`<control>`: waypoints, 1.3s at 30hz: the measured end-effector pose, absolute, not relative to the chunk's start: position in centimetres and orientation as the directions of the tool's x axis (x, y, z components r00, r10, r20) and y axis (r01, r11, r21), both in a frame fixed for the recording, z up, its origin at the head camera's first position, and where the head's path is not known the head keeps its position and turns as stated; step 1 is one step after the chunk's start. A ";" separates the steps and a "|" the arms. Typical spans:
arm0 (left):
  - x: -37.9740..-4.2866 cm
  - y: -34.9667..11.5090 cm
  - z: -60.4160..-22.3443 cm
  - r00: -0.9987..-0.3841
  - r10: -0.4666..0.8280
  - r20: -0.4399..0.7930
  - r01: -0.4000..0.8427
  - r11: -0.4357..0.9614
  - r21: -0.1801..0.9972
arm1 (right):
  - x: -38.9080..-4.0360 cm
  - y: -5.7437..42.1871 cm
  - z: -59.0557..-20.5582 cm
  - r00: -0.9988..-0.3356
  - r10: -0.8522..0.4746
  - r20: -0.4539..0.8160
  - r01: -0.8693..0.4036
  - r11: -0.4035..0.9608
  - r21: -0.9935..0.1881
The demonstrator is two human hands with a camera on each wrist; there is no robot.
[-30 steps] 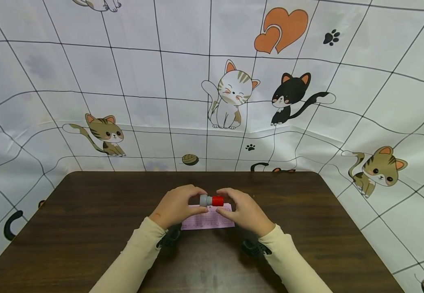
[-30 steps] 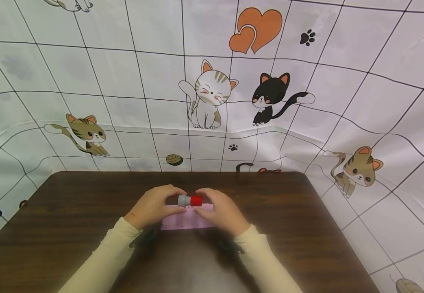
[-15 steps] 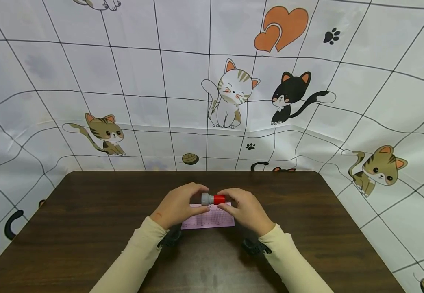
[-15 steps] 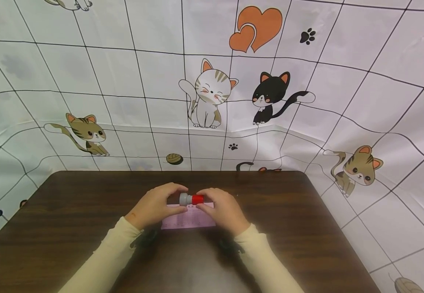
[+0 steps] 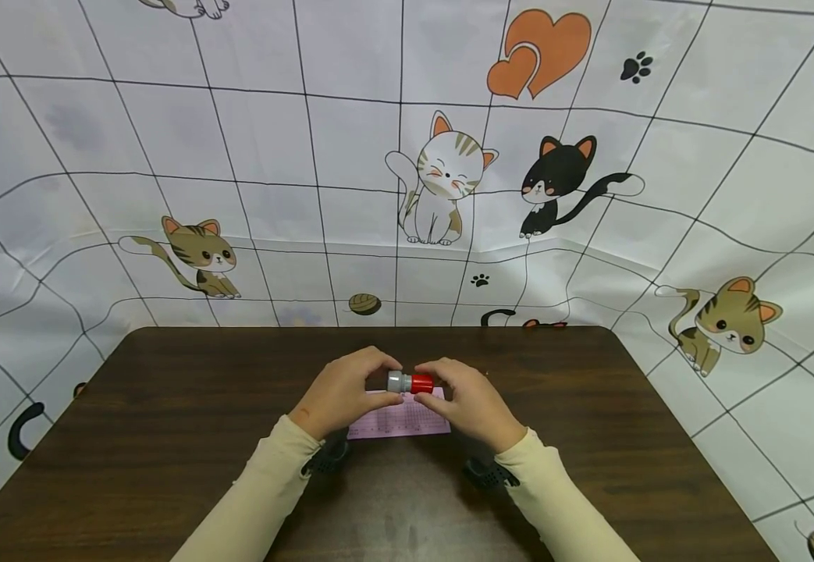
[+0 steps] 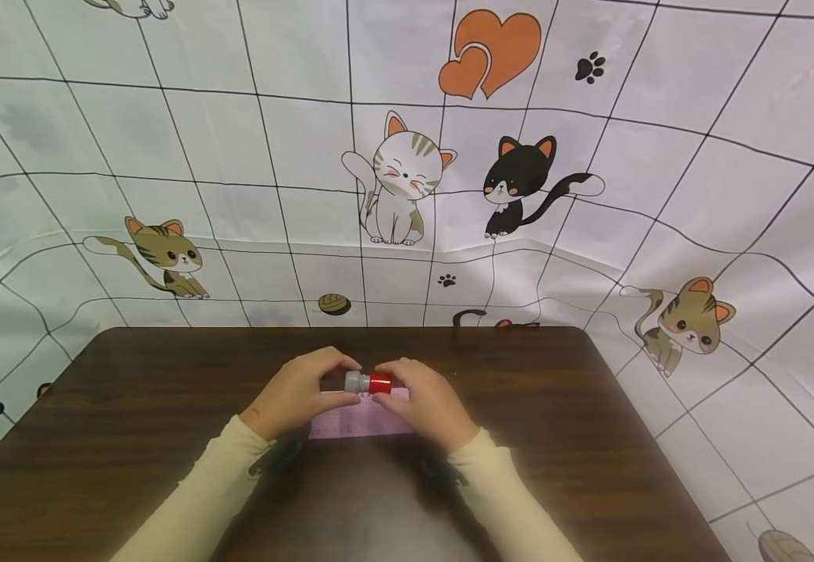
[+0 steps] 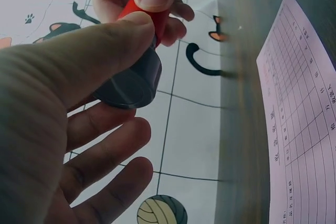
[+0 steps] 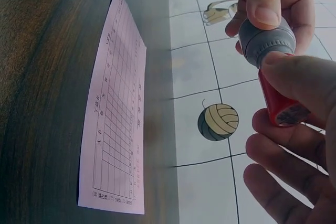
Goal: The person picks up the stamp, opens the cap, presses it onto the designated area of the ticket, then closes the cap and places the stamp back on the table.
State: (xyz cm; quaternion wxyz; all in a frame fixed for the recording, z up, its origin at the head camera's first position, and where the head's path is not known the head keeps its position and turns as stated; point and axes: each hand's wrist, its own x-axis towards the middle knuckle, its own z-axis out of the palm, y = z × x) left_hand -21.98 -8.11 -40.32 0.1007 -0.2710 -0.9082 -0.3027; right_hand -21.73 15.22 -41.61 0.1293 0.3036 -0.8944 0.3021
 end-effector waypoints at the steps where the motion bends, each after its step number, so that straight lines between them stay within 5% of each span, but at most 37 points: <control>1: -22.0 -8.1 -40.3 -0.833 0.430 0.348 0.553 0.669 0.496 | -21.7 15.2 -41.5 -0.776 -0.467 0.423 -0.628 0.636 -0.448; 39: -21.8 -8.2 -39.9 -0.826 0.457 0.330 0.564 0.666 0.488 | -21.7 15.6 -41.1 -0.724 -0.512 0.462 -0.687 0.600 -0.411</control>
